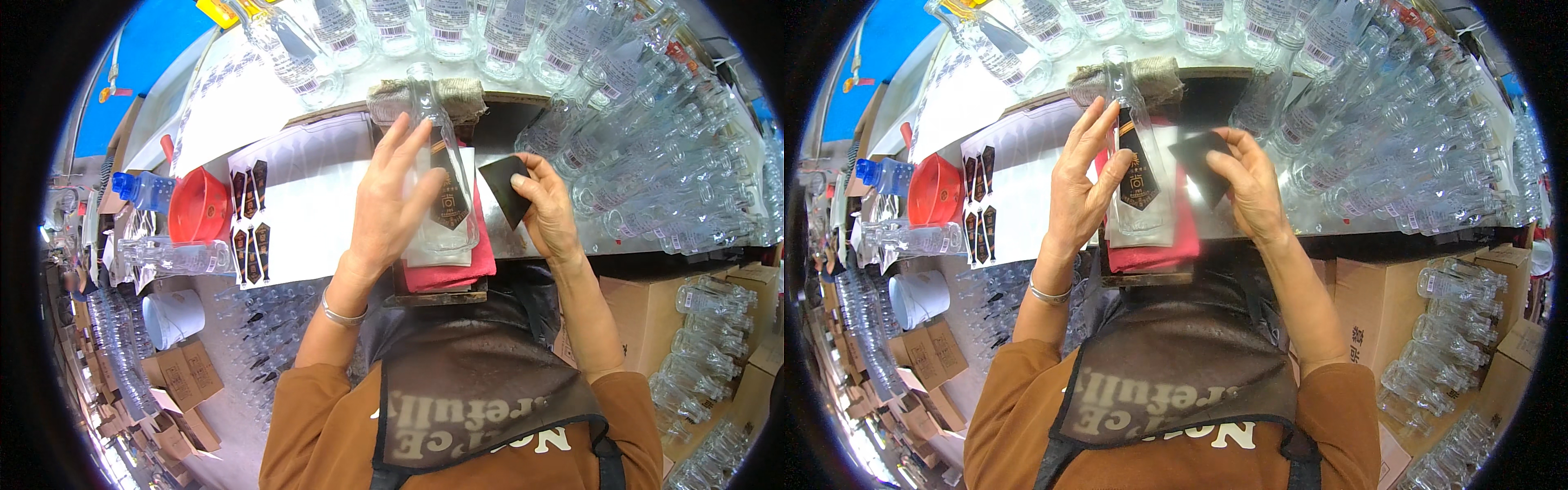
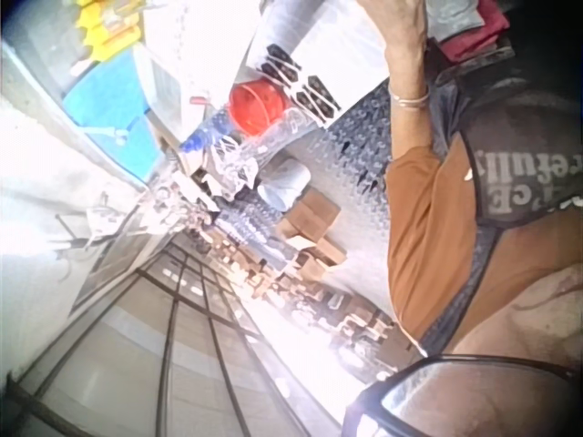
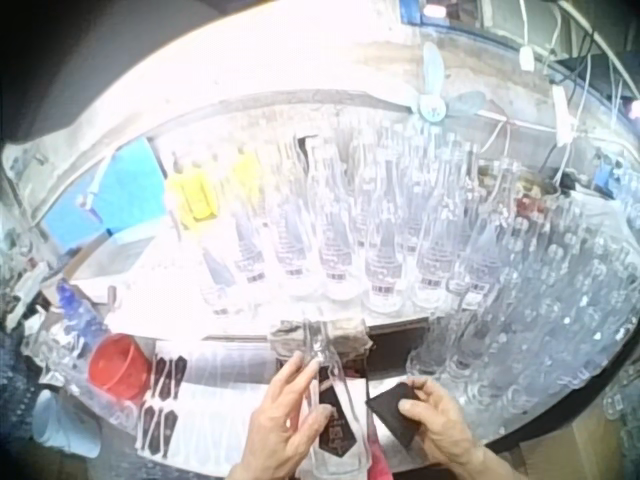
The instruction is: The person repeatedly picks up clear plastic bottles, applies a dark rectangular label to each bottle, and places the labeled bottles into a cardboard box. The person handles the bottles one at a time, using both hands to position and smooth the labels before moving each bottle to the box.
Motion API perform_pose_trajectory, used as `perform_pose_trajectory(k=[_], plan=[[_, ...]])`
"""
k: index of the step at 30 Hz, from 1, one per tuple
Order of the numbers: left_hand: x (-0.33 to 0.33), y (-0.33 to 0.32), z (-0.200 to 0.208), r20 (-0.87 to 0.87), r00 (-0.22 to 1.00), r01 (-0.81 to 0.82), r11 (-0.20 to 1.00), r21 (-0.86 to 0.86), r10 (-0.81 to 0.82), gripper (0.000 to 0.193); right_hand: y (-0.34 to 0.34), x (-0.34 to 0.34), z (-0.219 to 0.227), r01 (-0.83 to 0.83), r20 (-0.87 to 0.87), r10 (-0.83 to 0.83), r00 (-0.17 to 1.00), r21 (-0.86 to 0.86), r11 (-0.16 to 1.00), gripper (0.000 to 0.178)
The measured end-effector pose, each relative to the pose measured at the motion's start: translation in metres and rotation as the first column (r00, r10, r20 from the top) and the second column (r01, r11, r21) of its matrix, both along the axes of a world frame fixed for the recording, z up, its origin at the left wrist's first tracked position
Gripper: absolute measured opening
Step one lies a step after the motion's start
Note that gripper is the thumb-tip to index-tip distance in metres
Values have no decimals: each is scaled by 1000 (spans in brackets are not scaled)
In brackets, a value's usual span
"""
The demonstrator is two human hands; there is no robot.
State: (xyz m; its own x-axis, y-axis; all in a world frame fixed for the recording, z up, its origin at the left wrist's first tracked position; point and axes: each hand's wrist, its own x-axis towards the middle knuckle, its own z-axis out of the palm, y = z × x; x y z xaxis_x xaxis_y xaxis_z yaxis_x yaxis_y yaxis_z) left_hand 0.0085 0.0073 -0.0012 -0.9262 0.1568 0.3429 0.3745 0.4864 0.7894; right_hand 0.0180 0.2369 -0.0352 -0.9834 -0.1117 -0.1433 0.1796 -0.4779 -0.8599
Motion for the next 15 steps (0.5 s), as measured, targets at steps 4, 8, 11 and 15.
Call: perform_pose_trajectory(k=[4,8,11,15], plan=[[0,0,-3,-6,1000,-6,1000,-21,6,59,-9,-27,23,56,-314,54,948,332,942,37],[-1,3,-6,10,1000,-4,997,75,3,69,-22,-67,45,214,-584,225,780,587,781,32],[0,3,-7,44,999,18,992,125,-23,76,-32,-88,58,438,-706,252,662,637,634,30],[0,4,-10,42,999,3,984,179,-11,80,-37,-92,64,330,-687,249,683,595,733,27]])
